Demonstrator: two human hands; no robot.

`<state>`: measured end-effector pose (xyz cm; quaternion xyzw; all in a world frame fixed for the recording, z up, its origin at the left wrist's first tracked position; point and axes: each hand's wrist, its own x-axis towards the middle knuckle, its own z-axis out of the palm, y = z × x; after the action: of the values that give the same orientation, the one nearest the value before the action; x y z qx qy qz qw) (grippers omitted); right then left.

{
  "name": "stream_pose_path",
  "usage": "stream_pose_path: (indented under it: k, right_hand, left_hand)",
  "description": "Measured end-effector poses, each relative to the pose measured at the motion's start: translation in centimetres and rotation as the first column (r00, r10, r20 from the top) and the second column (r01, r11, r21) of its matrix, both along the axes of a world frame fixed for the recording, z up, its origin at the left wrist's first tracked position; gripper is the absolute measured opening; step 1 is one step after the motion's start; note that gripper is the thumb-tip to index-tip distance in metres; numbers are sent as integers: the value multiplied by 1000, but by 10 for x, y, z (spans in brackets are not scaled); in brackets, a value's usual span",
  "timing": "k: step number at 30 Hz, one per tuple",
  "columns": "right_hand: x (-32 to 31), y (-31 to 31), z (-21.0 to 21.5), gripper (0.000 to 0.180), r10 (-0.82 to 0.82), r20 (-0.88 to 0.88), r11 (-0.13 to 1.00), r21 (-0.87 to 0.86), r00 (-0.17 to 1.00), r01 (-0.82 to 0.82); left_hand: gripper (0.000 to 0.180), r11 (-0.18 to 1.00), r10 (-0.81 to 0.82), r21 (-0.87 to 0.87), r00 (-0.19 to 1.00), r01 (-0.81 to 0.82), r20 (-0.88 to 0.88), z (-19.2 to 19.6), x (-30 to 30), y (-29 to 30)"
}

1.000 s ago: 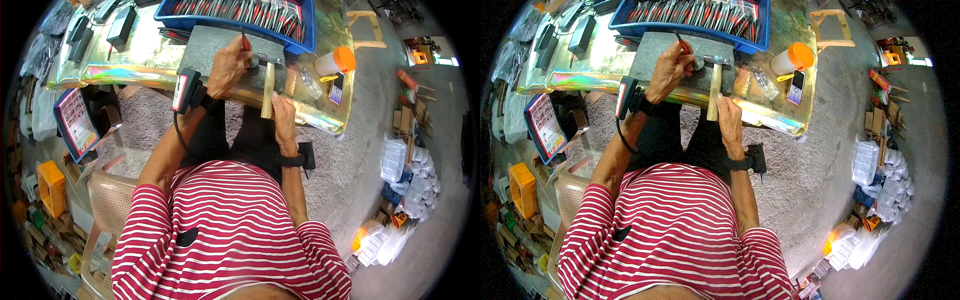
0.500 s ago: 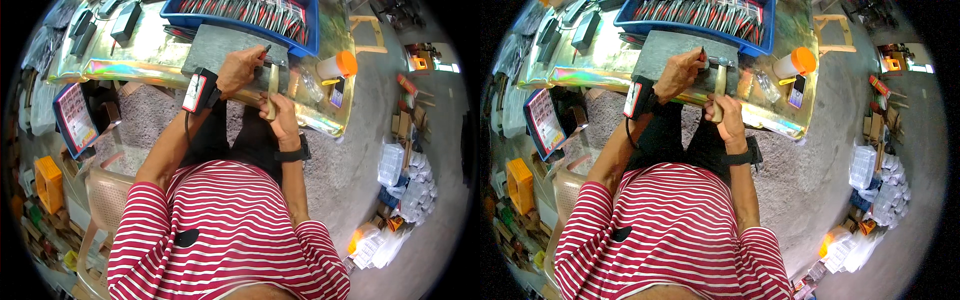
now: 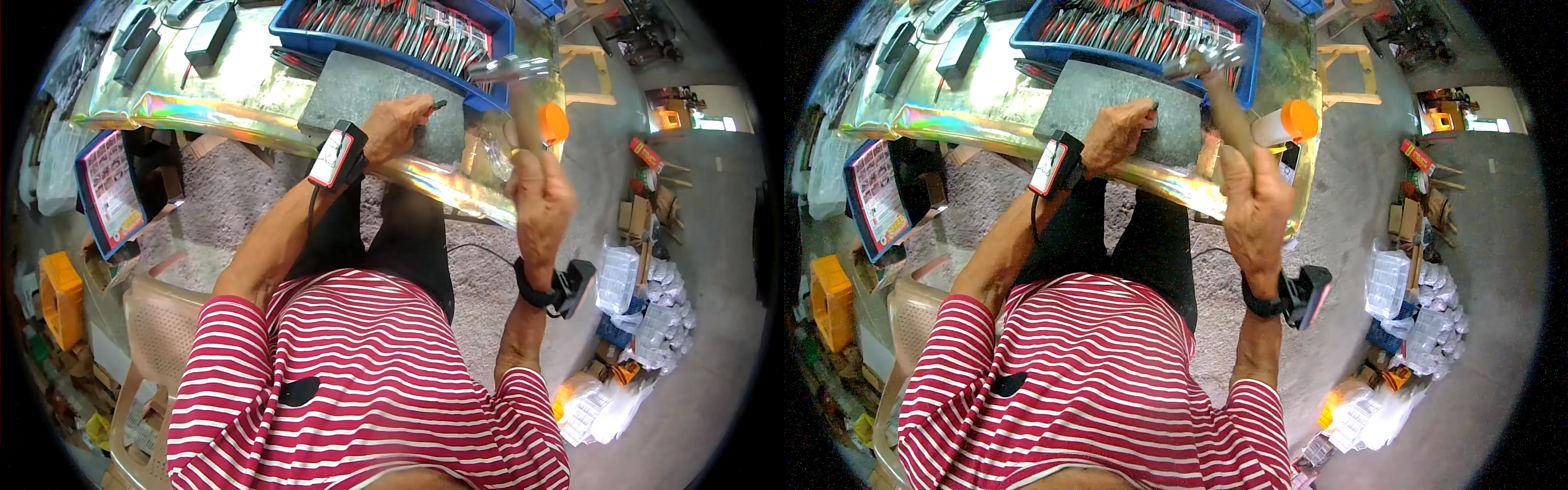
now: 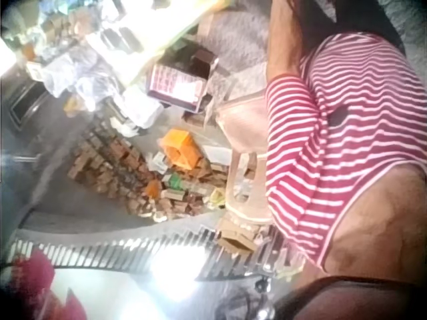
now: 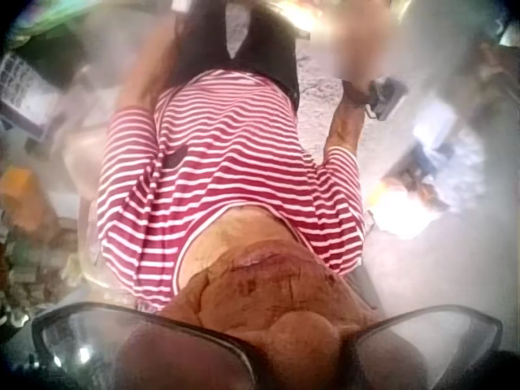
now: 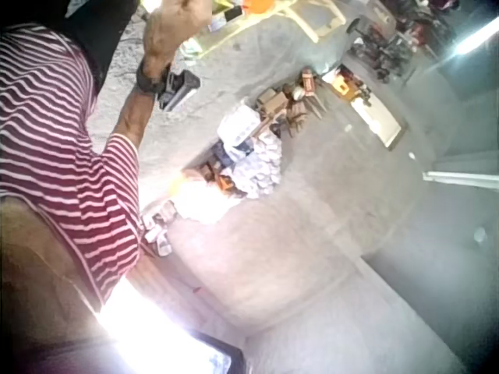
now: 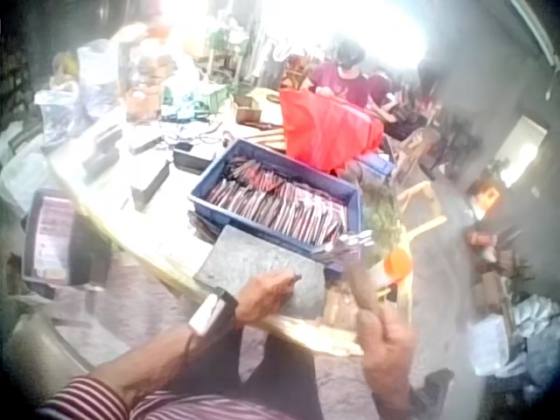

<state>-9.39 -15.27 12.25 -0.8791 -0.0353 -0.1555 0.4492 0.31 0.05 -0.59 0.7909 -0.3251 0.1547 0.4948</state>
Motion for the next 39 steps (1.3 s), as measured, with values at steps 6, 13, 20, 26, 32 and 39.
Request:
stream_pose_path:
  k: [6, 13, 20, 26, 32, 39]
  right_hand:
    - [-12, 3, 11, 21, -117, 300, 993, 10, 947, 120]
    - [2, -9, -21, 17, 32, 205, 810, -579, 978, 95]
    - [-16, 7, 23, 16, -135, 365, 947, -227, 921, 229]
    - [1, -3, -33, 17, 19, 225, 748, -649, 974, 136]
    - [-3, -3, -52, 25, -134, 12, 989, -60, 991, 134]
    - [6, -2, -111, 33, 29, -462, 767, 579, 887, 276]
  left_hand:
    - [16, 999, 12, -42, 999, -10, 32, 0, 0, -2]
    - [22, 1000, -2, 4, 1000, 2, -3, -6, 2, -1]
    - [22, 1000, 22, -23, 999, -21, 44, -9, 2, -1]
    - [21, 1000, 8, -16, 1000, -8, 17, -14, 4, -2]
    - [14, 999, 32, 17, 999, -32, -4, -6, 0, -2]
    - [16, 997, 44, 56, 997, -48, 69, -8, 1, -6]
